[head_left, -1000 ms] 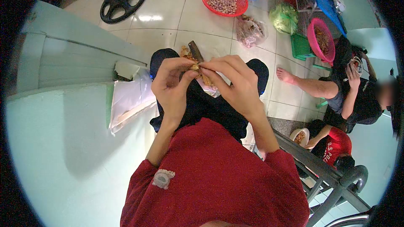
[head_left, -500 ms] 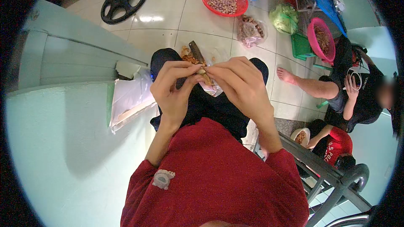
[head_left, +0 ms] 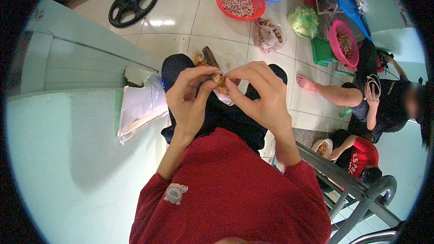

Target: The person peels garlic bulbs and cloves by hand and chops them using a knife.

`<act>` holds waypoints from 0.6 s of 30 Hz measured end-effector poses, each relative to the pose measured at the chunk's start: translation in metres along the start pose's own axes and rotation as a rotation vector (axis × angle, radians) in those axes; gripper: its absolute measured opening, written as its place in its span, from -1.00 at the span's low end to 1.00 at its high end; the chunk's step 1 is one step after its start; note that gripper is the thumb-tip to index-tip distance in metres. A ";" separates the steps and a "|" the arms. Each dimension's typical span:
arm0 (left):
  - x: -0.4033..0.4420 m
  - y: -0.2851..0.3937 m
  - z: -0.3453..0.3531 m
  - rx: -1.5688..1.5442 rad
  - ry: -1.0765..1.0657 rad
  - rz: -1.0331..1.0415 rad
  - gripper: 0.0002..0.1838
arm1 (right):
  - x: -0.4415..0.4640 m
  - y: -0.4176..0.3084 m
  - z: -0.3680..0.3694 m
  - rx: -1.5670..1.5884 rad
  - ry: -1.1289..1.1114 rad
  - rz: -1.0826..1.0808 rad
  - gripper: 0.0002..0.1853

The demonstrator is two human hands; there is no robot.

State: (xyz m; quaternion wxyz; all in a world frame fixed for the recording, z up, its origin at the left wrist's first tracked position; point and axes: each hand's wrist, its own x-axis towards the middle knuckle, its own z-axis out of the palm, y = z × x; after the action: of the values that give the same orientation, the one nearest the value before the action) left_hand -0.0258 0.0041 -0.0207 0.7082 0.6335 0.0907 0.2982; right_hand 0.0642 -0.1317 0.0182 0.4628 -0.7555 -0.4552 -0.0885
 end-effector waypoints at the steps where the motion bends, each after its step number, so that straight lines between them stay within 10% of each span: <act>1: -0.001 0.000 0.000 -0.017 -0.002 0.012 -0.76 | 0.000 0.000 0.000 0.000 0.001 -0.001 -0.80; 18: 0.000 0.004 0.001 -0.067 -0.030 -0.075 -0.79 | -0.006 0.002 0.003 0.217 -0.030 0.264 -0.86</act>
State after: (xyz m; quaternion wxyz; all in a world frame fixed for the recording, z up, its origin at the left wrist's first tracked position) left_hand -0.0269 0.0036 -0.0171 0.7410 0.6098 0.0937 0.2649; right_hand 0.0609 -0.1334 0.0121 0.5425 -0.7554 -0.3659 0.0342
